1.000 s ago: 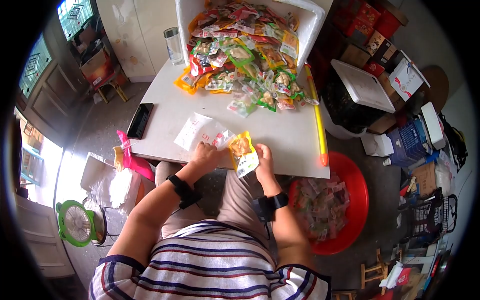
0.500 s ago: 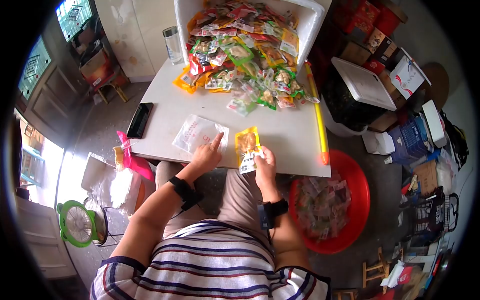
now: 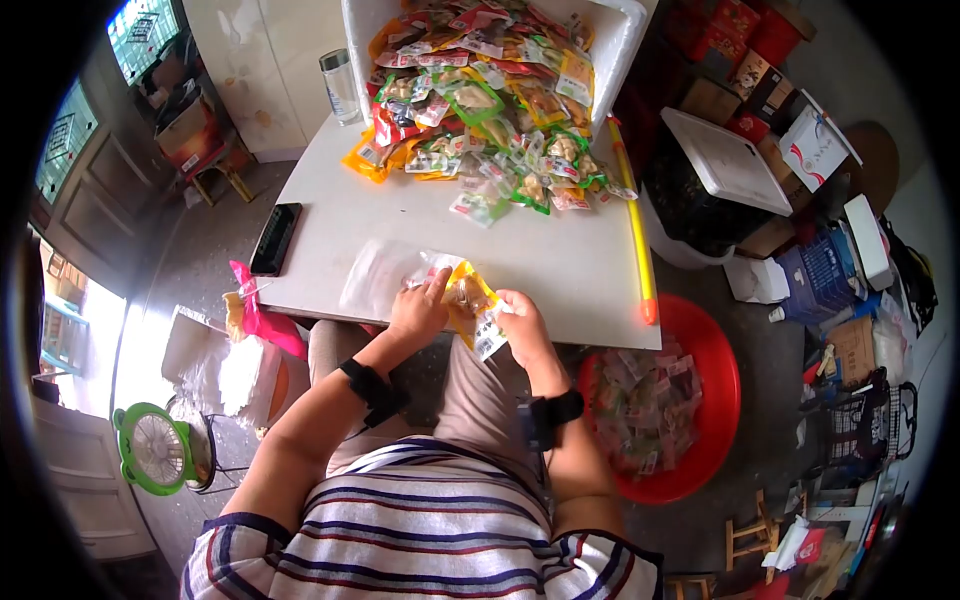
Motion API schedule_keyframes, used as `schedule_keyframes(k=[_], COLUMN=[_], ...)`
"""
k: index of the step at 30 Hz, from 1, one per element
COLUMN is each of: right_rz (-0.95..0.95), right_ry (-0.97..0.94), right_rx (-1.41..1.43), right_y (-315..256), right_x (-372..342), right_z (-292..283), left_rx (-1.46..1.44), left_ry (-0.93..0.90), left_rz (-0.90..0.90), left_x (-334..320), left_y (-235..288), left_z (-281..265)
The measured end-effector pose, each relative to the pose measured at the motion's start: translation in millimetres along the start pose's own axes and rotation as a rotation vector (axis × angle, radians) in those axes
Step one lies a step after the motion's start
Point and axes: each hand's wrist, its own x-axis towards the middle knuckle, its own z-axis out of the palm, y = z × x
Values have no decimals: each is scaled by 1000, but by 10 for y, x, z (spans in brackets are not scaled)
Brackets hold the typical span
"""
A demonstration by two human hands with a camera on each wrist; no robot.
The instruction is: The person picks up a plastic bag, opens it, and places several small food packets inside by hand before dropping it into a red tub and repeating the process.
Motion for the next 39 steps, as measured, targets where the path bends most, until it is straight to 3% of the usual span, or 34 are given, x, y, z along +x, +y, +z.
schedule_keyframes(k=[3, 6, 13, 22, 25, 28, 31, 35, 39], right_rz=[166, 226, 182, 181, 187, 154, 146, 179, 110], right_ry=[-116, -195, -256, -219, -255, -186, -51, -54, -35], right_rx=[246, 153, 30, 187, 206, 288, 448, 552, 540], right_y=[103, 23, -199, -59, -10, 57, 172, 243, 352], right_x=[120, 152, 261, 246, 249, 299, 335, 292, 387], right_z=[-151, -204, -174, -180, -243, -262, -76, 41, 37], left_rx=[-13, 8, 57, 59, 42, -55, -168, -34, -55], left_ry=[-31, 18, 213, 115, 167, 110, 65, 201, 64], left_rz=[-29, -2, 352, 362, 428, 421, 246, 102, -44], left_x=[-12, -66, -138, -108, -120, -124, -100, -94, -129], left_y=[58, 72, 10, -5, -19, 31, 37, -127, -207], left_z=[-57, -112, -166, -262, -232, -263, -250, -157, -104])
